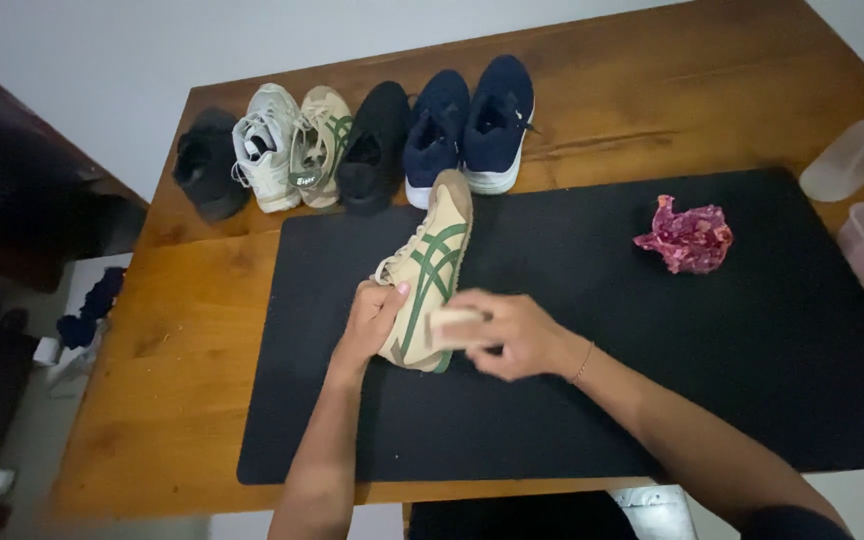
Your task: Cleaning a beige sneaker using a brush and a cloth on a workbench.
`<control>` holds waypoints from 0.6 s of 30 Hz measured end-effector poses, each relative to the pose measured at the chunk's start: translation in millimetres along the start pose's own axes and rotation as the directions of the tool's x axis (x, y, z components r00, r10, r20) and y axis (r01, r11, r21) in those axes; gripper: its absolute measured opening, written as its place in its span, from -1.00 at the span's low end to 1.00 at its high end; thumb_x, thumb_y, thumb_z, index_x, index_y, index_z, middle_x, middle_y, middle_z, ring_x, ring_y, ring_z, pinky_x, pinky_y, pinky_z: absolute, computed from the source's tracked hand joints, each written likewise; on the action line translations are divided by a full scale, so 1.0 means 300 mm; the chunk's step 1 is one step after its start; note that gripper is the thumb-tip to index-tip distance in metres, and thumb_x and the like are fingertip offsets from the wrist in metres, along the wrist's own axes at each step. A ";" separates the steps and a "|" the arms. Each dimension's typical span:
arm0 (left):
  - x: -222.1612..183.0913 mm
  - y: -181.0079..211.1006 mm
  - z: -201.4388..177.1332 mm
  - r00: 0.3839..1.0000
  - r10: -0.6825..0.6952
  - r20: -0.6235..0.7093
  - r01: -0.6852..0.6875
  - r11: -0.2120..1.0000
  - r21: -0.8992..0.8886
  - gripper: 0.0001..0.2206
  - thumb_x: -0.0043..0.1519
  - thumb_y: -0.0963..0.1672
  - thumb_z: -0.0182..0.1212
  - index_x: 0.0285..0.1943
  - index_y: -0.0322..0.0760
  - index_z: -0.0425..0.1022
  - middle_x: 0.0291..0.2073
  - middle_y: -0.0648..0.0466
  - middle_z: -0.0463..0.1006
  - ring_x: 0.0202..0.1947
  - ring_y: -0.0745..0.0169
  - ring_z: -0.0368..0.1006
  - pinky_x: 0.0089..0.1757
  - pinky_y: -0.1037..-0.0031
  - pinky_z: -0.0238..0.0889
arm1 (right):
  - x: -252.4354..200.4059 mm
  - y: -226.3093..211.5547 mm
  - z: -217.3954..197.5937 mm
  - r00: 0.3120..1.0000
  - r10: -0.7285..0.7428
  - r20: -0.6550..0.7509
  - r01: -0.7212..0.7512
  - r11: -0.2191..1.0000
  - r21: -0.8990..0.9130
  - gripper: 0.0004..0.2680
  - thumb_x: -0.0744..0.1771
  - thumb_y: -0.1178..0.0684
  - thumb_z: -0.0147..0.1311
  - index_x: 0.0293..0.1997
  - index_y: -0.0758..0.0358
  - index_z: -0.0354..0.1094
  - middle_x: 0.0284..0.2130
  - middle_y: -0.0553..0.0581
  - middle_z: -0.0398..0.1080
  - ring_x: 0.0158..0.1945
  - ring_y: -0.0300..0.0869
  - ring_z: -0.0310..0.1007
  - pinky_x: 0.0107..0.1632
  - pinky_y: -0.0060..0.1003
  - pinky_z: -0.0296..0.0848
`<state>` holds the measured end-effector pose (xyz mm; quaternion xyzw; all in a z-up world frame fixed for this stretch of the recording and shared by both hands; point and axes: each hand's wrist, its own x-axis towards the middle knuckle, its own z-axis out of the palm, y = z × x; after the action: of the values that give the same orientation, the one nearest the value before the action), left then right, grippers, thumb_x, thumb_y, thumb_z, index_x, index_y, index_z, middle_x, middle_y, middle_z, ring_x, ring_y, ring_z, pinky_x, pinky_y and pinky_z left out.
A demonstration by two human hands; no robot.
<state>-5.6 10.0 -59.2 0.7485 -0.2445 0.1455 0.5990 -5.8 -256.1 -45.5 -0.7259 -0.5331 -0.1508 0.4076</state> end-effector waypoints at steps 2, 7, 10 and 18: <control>0.003 -0.011 -0.017 1.000 0.011 0.010 -0.012 1.000 0.015 -0.41 0.46 -0.12 -0.01 -0.79 -0.13 0.13 -0.90 0.18 0.16 -0.77 0.47 -0.03 -0.63 0.55 -0.12 | 0.024 0.032 -0.014 0.996 0.044 -0.083 -0.055 0.991 -0.125 -0.73 0.29 -0.07 0.10 0.11 -0.22 0.50 0.03 0.14 0.44 -0.19 0.13 0.59 -0.21 -0.05 0.60; -0.010 -0.038 -0.008 1.000 0.016 -0.017 -0.016 1.000 -0.002 -0.41 0.48 -0.08 -0.07 -0.77 -0.10 0.14 -0.89 0.16 0.16 -0.77 0.44 -0.06 -0.62 0.53 -0.10 | 0.026 0.006 0.015 0.986 0.054 -0.161 -0.072 0.992 -0.106 -0.75 0.29 -0.07 0.12 0.07 -0.15 0.54 0.06 0.16 0.43 -0.19 0.14 0.59 -0.18 -0.06 0.58; -0.016 -0.050 -0.015 0.999 0.033 -0.013 -0.033 0.999 0.024 -0.41 0.49 -0.09 -0.12 -0.78 -0.14 0.16 -0.88 0.14 0.17 -0.77 0.42 0.00 -0.61 0.54 -0.09 | 0.039 0.007 0.001 0.994 0.026 -0.106 -0.021 0.999 0.049 -0.74 0.28 -0.13 0.11 0.06 -0.26 0.57 -0.03 0.10 0.50 -0.20 0.06 0.62 -0.18 -0.13 0.59; 0.002 0.006 0.003 1.000 0.002 -0.004 -0.002 1.000 0.017 -0.41 0.48 -0.08 -0.10 -0.78 -0.13 0.10 -0.88 0.17 0.12 -0.76 0.40 -0.02 -0.60 0.51 -0.13 | 0.036 -0.005 0.000 0.991 0.072 -0.116 -0.070 0.997 0.019 -0.71 0.22 -0.09 0.17 0.04 -0.27 0.58 -0.07 0.13 0.52 -0.21 0.13 0.61 -0.17 -0.07 0.60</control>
<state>-6.1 8.7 -57.8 0.7531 -0.2428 0.1498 0.5928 -3.0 -248.9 -37.9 -0.7314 -0.4831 -0.1745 0.4485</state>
